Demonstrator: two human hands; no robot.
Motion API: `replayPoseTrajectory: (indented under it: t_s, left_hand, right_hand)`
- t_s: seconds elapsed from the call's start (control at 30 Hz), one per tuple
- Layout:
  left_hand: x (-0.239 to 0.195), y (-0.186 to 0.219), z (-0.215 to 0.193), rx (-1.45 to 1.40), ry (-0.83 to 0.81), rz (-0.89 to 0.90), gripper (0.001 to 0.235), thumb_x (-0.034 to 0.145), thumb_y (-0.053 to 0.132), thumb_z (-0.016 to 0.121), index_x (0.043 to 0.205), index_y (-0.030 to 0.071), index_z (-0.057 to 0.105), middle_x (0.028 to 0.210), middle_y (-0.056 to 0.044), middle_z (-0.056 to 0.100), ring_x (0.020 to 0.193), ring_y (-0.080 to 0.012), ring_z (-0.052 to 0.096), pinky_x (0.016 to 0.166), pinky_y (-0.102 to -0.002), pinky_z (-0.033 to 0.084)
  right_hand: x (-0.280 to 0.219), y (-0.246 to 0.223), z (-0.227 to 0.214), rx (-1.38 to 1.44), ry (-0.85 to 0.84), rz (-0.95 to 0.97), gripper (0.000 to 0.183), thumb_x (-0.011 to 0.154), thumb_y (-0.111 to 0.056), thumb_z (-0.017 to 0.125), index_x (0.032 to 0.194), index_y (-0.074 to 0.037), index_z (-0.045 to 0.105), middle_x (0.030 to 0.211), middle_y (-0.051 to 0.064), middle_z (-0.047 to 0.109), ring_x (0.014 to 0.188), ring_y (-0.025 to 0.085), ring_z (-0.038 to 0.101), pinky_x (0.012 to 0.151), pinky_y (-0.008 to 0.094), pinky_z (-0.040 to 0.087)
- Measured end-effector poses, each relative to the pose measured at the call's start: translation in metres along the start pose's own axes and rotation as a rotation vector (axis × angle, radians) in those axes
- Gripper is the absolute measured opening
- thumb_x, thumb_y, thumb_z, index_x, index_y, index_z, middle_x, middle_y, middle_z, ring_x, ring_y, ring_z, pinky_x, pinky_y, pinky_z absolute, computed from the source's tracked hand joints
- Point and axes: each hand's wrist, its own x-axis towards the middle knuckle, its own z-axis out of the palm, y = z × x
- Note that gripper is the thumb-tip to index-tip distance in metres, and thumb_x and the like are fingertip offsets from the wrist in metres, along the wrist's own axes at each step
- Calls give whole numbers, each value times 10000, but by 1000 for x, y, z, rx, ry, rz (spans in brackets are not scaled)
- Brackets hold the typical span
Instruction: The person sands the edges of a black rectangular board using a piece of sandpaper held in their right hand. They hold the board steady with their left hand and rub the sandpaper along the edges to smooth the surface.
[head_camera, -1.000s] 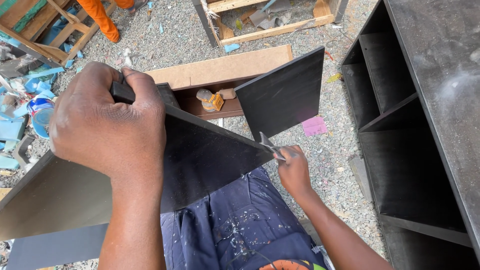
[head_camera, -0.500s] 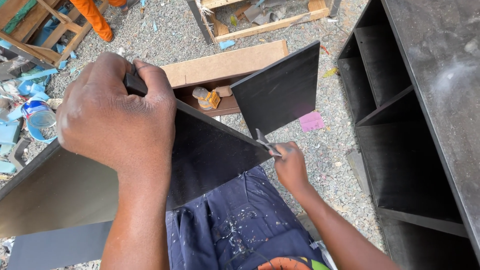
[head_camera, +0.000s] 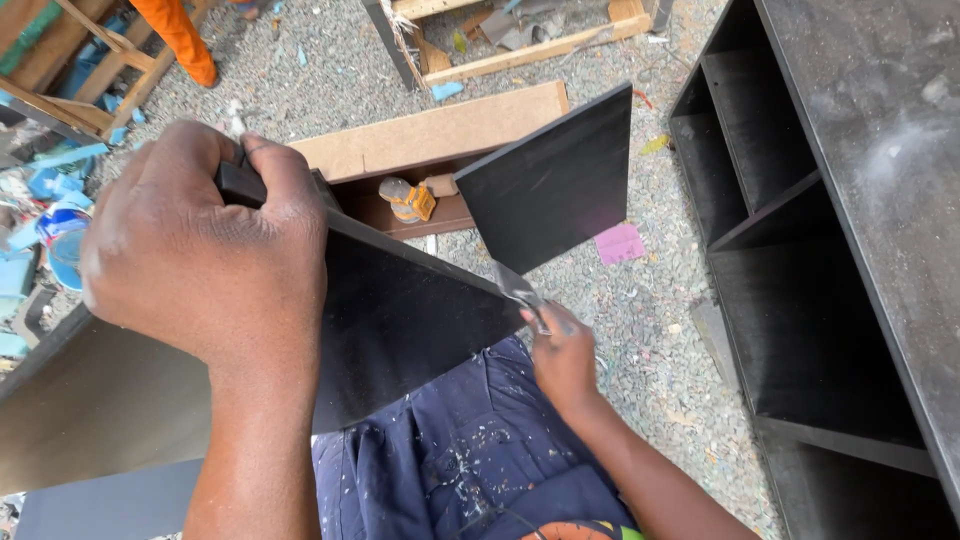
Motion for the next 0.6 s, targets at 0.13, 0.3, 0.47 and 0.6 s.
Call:
replayPoseTrajectory:
  t_s: [0.13,0.3,0.47,0.6]
  left_hand:
    - [4,1,1,-20,33,5,364,987,224,833,817,179,514,762,-3,483,683,-272,465,616,-433,275]
    - [-4,-6,3,-69,-48,-96,546,1102,200,877,802,199,420,733,9,360,662,-221,296,646,-436,156]
    - [-1,0,2,-16,2,-24,439,1008,203,843,790,174,463,741,-7,436,668,-261,429,604,-433,241]
    - [1,-4,1,4,-8,-26,448,1027,223,854,807,162,469,737,-12,443,693,-265,459,604,-438,265]
  right_hand:
    - [19,-35,-20,-88,-157,306,328,968,-61,572,1189,-165,792,1099,145,794,449,148,514,397,332,332]
    - [4,0,-1,-45,35,-34,244,909,19,598,1046,-68,781,932,64,761,791,211,679,634,335,485]
    - [16,-1,-10,-180,-163,86,365,874,47,546,1113,-120,766,908,97,756,655,257,636,533,388,454]
    - [12,-89,-19,-5,18,-264,467,715,148,456,1074,14,723,1096,153,759,1030,331,732,840,427,594]
